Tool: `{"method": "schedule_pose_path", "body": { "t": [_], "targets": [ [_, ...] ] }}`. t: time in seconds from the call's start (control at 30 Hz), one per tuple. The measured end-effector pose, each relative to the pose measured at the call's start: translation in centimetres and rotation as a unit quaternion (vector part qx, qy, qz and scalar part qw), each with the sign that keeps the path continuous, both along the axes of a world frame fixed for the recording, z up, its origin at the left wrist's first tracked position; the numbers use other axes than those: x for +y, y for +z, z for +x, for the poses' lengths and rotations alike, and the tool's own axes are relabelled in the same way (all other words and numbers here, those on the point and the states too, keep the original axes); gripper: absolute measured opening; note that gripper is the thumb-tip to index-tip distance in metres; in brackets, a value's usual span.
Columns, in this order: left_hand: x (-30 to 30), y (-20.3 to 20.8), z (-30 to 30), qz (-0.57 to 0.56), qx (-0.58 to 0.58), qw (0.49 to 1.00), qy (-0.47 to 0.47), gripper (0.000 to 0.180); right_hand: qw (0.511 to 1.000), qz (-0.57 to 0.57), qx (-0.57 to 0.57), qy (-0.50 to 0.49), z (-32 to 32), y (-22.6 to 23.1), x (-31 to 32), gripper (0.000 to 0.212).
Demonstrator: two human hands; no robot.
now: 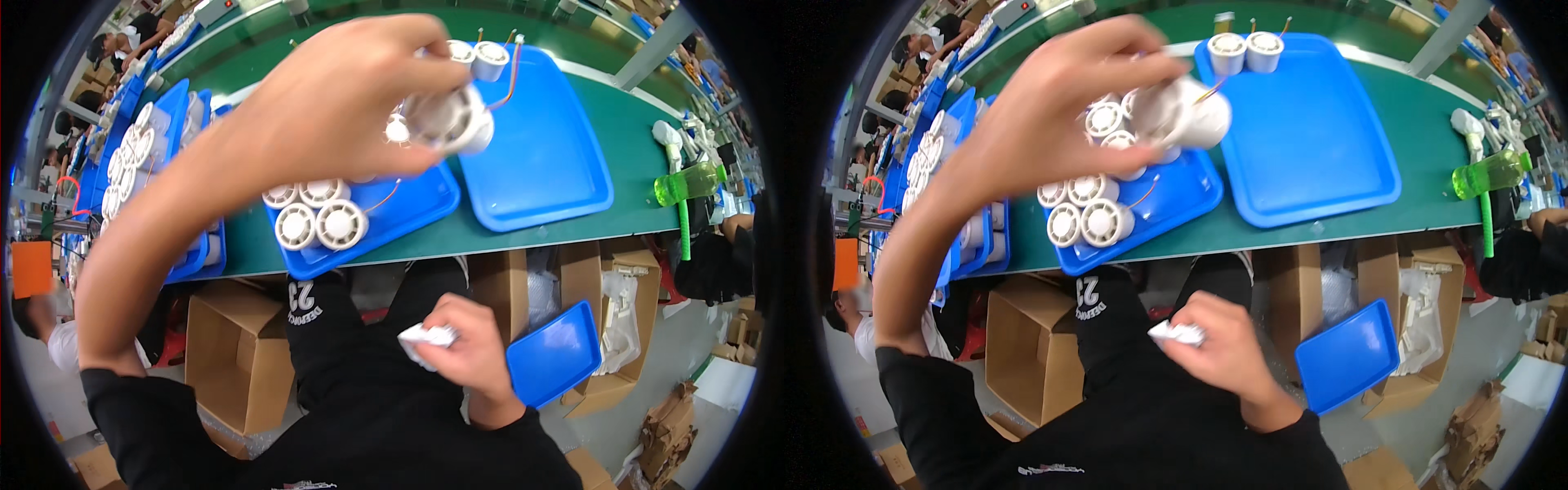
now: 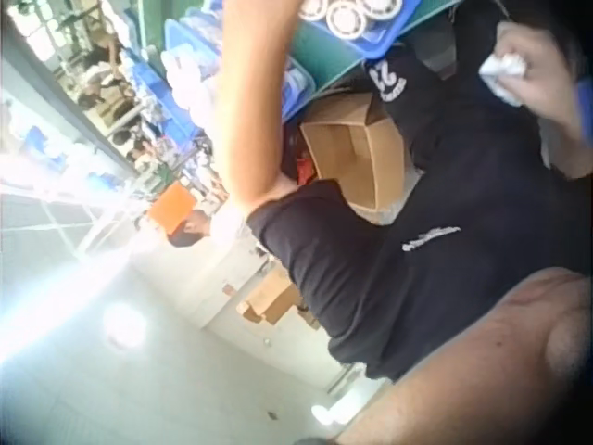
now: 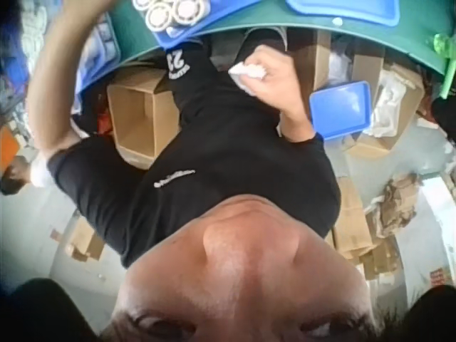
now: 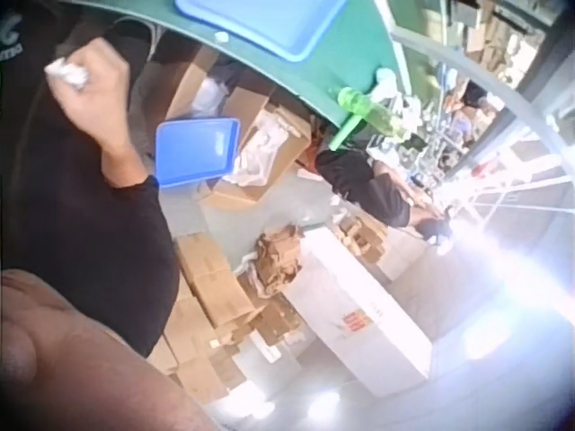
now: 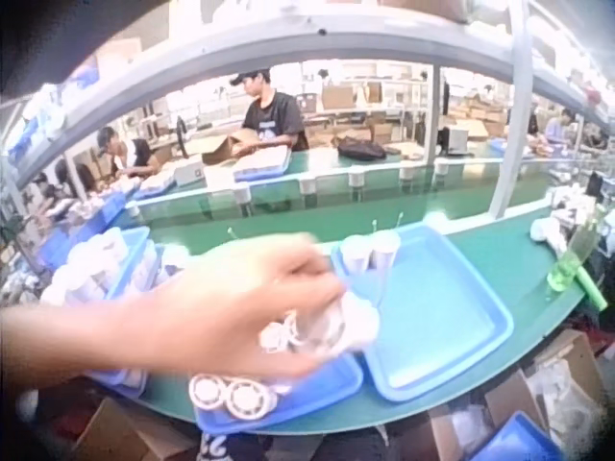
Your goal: Cleaning small white electronic components using a white cloth at an assembly line station.
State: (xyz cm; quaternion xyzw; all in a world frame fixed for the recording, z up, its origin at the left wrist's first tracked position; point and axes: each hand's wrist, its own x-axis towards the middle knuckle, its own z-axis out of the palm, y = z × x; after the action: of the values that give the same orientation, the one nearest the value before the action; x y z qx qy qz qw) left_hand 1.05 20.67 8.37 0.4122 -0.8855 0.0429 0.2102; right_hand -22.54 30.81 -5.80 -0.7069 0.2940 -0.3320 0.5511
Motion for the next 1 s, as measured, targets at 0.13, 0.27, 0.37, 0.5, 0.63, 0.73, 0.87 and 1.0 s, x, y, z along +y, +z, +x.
{"method": "schedule_pose_path", "body": {
  "t": [0.13,0.27,0.37,0.5,0.63,0.73,0.87,1.0],
  "targets": [
    [-13.6,-1.2,-5.0,0.135,-0.054,0.988,0.049,0.037,0.999,0.003,-0.017,0.045,-1.1,-0.9,0.2,0.017],
    [-24.0,-5.6,-8.8,0.153,-0.121,0.977,0.091,0.042,0.999,0.028,-0.013,0.042,-3.4,-1.5,0.0,0.015],
    [-27.7,-7.4,-10.4,0.206,-0.176,0.956,0.115,0.041,0.998,0.052,-0.018,0.016,-4.8,-2.2,-0.4,0.015],
    [-29.2,-9.4,-9.1,0.210,-0.168,0.953,0.141,0.052,0.997,0.073,-0.005,0.004,-5.3,-3.0,-1.1,0.017],
    [-27.8,-9.0,-3.7,0.089,-0.205,0.964,0.143,0.071,0.993,0.101,-0.035,0.042,-4.2,-3.3,-1.5,0.019],
    [-22.7,-4.4,-5.5,0.015,-0.182,0.975,0.131,0.069,0.994,0.101,0.001,-0.030,-4.4,-4.3,-1.2,0.011],
    [-8.2,4.3,1.8,-0.014,-0.193,0.967,0.164,0.057,0.986,-0.120,0.118,0.011,-1.1,-4.1,-1.3,0.010],
    [12.0,12.6,16.0,0.050,-0.163,0.899,0.403,0.050,0.983,-0.081,0.021,0.161,2.2,-2.2,0.1,0.014]
  ]
}}
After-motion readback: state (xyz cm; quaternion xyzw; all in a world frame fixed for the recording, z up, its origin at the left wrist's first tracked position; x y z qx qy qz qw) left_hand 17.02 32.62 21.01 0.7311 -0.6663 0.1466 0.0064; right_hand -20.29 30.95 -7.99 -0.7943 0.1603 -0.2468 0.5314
